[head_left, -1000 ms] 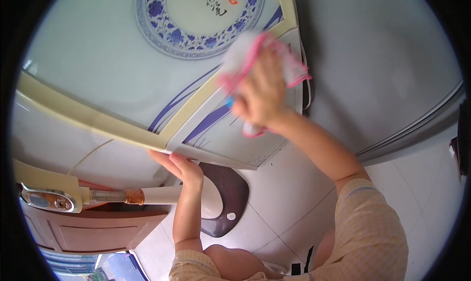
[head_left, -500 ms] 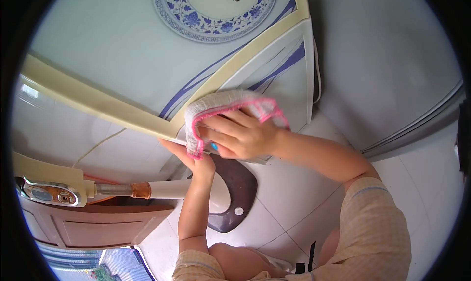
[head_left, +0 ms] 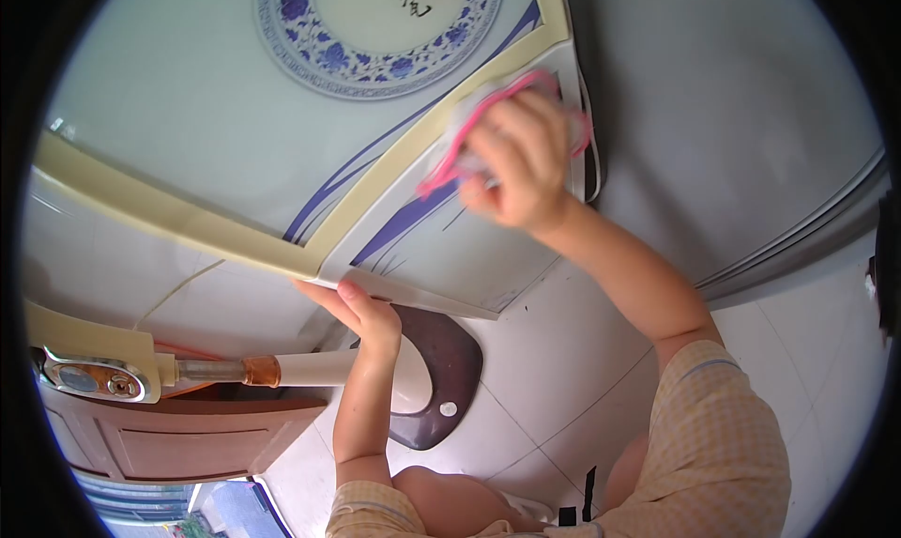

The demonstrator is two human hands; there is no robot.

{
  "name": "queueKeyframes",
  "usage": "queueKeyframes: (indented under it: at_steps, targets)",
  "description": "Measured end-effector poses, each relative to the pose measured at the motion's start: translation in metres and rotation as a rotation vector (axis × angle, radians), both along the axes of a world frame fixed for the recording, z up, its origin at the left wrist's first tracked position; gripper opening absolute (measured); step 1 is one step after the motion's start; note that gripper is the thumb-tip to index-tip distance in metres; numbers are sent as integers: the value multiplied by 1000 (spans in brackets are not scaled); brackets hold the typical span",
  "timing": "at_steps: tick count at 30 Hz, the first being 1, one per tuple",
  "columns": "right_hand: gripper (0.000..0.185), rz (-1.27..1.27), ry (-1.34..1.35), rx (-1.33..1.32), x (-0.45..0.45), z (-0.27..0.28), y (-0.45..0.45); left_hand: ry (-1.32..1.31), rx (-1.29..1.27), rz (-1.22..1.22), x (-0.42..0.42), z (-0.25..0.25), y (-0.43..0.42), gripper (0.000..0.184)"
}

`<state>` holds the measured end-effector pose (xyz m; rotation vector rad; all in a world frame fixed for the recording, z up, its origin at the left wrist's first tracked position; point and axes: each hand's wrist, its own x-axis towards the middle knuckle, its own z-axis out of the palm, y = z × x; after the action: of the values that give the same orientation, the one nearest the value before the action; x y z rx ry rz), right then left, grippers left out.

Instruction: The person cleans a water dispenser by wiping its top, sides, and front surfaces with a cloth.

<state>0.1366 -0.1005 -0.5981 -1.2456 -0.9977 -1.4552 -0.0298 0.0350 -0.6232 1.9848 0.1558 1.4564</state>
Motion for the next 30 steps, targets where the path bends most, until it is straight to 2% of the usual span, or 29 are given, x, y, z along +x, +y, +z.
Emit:
queueKeyframes:
  at_steps: [5, 7, 8, 10, 11, 14, 16, 19, 20, 21, 25, 26, 28, 30]
  targets:
    - [23, 58, -42, -53, -13, 0, 3, -28, -44, -17, 3, 4, -7, 73]
    - [19, -9, -243, -125, 6, -2, -7, -53, -51, 29, 4, 4, -7, 74]
    - [20, -28, -253, -122, 19, -7, -13, -42, -54, 42, 2, 1, -3, 75]
    - [32, 32, -110, -112, 54, -15, -30, -54, -51, 36, 4, 2, -3, 74]
    - [36, -27, -63, -67, 66, -15, -41, -61, -49, 31, 5, 1, -5, 74]
    - [39, -35, -82, -62, 68, -17, -36, -88, -76, 23, 7, 2, -8, 73]
    - [41, 55, 108, 91, 41, -17, -16, -95, -79, 36, 7, 1, -5, 72]
    - [39, 189, 120, -73, 17, -32, -9, -105, -108, 40, 6, -1, -4, 72]
    - [35, 293, 42, -140, 6, -39, -3, -100, -85, 49, 7, -1, -3, 72]
    - [33, 239, -19, -202, -14, -43, 2, -107, -81, 78, 8, 1, -6, 73]
    - [39, 311, -40, -352, -44, -42, 15, -85, -77, 75, 6, 2, -12, 72]
    - [39, 309, -43, -354, -38, -45, 13, -90, -90, 113, 7, 2, -12, 74]
    - [44, 38, -16, -431, -9, -44, 2, -94, -77, 79, 8, 2, -8, 72]
    - [48, -43, 218, -308, 16, -28, -13, -97, -73, 53, 8, 0, -9, 71]
